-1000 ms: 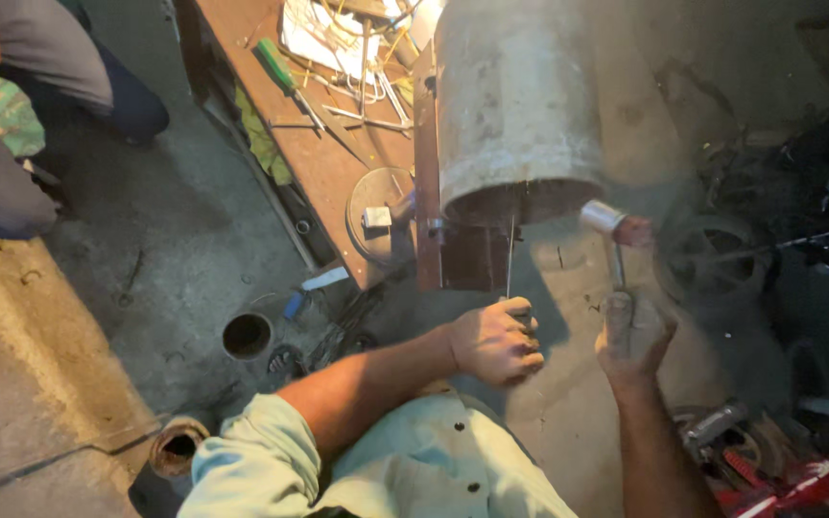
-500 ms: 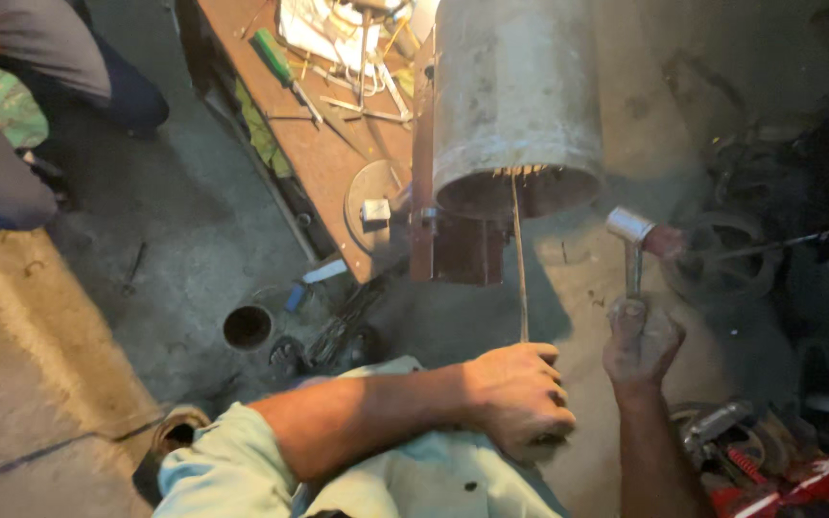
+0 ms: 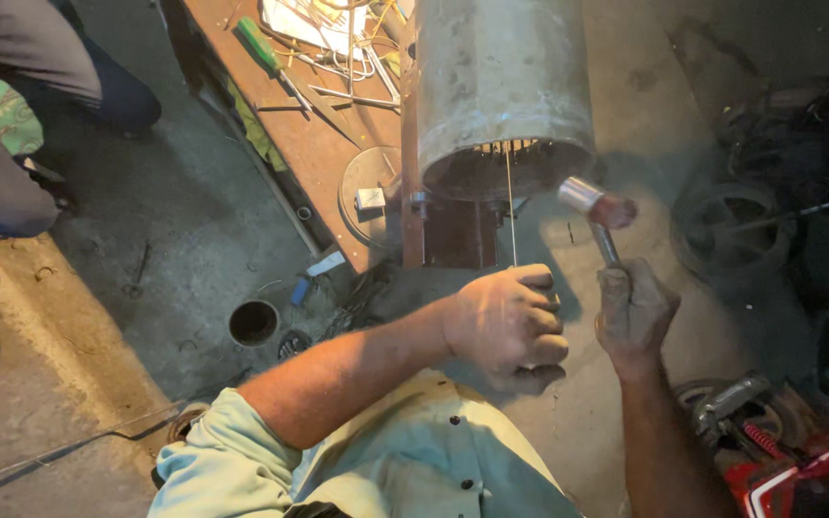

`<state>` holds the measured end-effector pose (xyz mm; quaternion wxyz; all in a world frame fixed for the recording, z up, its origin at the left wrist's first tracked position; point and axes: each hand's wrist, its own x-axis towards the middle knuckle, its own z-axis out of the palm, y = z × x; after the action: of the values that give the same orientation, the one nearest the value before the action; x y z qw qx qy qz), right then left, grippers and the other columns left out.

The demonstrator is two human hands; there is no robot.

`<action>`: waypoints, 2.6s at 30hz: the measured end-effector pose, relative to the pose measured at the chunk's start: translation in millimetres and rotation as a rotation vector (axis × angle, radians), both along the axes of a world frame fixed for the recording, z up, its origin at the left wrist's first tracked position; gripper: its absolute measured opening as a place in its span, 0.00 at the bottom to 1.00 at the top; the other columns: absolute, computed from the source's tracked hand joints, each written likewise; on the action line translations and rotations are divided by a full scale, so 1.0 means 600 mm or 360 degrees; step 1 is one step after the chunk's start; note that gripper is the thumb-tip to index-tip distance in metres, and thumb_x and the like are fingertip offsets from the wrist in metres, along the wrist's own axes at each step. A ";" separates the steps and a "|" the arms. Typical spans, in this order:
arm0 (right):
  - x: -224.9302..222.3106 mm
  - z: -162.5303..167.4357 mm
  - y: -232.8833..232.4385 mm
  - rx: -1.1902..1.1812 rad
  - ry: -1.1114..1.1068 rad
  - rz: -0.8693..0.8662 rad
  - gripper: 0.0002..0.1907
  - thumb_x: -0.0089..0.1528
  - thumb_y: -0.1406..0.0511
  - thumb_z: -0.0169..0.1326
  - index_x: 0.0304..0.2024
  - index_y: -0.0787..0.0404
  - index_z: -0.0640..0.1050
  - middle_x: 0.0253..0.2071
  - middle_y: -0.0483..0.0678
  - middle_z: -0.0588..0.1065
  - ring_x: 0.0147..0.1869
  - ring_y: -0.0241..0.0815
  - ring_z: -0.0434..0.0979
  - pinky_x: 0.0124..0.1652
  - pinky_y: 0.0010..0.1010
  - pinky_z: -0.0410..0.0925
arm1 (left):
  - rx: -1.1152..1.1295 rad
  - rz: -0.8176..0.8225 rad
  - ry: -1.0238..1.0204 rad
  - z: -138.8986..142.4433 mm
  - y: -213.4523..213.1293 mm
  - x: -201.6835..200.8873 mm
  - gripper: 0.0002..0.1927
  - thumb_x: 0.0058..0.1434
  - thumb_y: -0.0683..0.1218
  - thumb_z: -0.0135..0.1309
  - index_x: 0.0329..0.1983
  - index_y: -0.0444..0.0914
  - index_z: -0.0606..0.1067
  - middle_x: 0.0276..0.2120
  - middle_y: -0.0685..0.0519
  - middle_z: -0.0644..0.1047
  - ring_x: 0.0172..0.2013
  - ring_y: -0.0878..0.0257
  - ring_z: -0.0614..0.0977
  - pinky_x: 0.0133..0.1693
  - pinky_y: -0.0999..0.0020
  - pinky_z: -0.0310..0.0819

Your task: The person uses a hammer to repeatedly strike a metal rod held against a cylindrical metal object mounted on a workbench. The person continues hammering the rod throughout the clip.

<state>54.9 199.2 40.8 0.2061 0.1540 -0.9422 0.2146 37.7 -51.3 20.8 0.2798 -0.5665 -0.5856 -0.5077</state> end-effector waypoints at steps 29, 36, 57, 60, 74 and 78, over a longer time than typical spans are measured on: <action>-0.059 0.061 -0.084 0.0793 0.0118 0.0097 0.12 0.69 0.59 0.58 0.35 0.59 0.74 0.30 0.54 0.76 0.34 0.58 0.77 0.34 0.48 0.68 | 0.0154 0.0064 -0.0297 -0.018 0.017 0.020 0.23 0.54 0.52 0.66 0.19 0.43 0.62 0.19 0.56 0.65 0.28 0.56 0.70 0.41 0.58 0.61; -0.060 0.057 -0.077 0.0729 0.0172 0.0178 0.11 0.67 0.61 0.59 0.34 0.59 0.74 0.29 0.52 0.74 0.34 0.56 0.77 0.35 0.46 0.68 | 0.0367 0.0042 -0.0297 -0.013 0.016 0.007 0.23 0.55 0.50 0.65 0.18 0.44 0.62 0.20 0.57 0.64 0.30 0.56 0.72 0.41 0.59 0.63; -0.054 0.152 -0.115 0.1483 0.0142 -0.0052 0.11 0.66 0.55 0.60 0.34 0.53 0.77 0.26 0.45 0.74 0.28 0.49 0.76 0.26 0.40 0.68 | 0.0111 0.0027 -0.0455 -0.023 0.035 0.009 0.21 0.55 0.51 0.64 0.18 0.43 0.63 0.19 0.57 0.67 0.27 0.58 0.72 0.36 0.59 0.56; -0.039 0.187 -0.134 0.1484 0.0207 0.0258 0.09 0.62 0.60 0.58 0.42 0.55 0.80 0.26 0.47 0.72 0.29 0.48 0.76 0.26 0.39 0.68 | 0.0182 0.0032 -0.0446 -0.020 0.038 0.010 0.21 0.57 0.50 0.63 0.18 0.45 0.63 0.18 0.58 0.65 0.27 0.60 0.72 0.37 0.60 0.58; -0.056 0.226 -0.131 0.1277 0.0114 0.0442 0.14 0.68 0.60 0.53 0.53 0.57 0.80 0.30 0.50 0.76 0.29 0.50 0.77 0.29 0.42 0.71 | 0.0372 0.0063 -0.0491 0.002 0.037 0.004 0.19 0.52 0.48 0.61 0.16 0.44 0.62 0.19 0.56 0.65 0.26 0.58 0.73 0.37 0.59 0.61; -0.069 0.234 -0.170 0.2086 -0.0263 -0.0128 0.07 0.69 0.57 0.54 0.44 0.49 0.80 0.29 0.43 0.78 0.29 0.44 0.79 0.25 0.38 0.71 | 0.0330 0.0030 -0.0548 0.001 0.043 0.005 0.21 0.53 0.48 0.62 0.16 0.44 0.61 0.18 0.57 0.65 0.25 0.59 0.73 0.37 0.59 0.61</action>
<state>13.7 97.4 181.2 0.0045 0.1952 -0.8955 -0.3999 40.8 -25.3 21.6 0.2371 -0.4341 -0.5746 -0.6520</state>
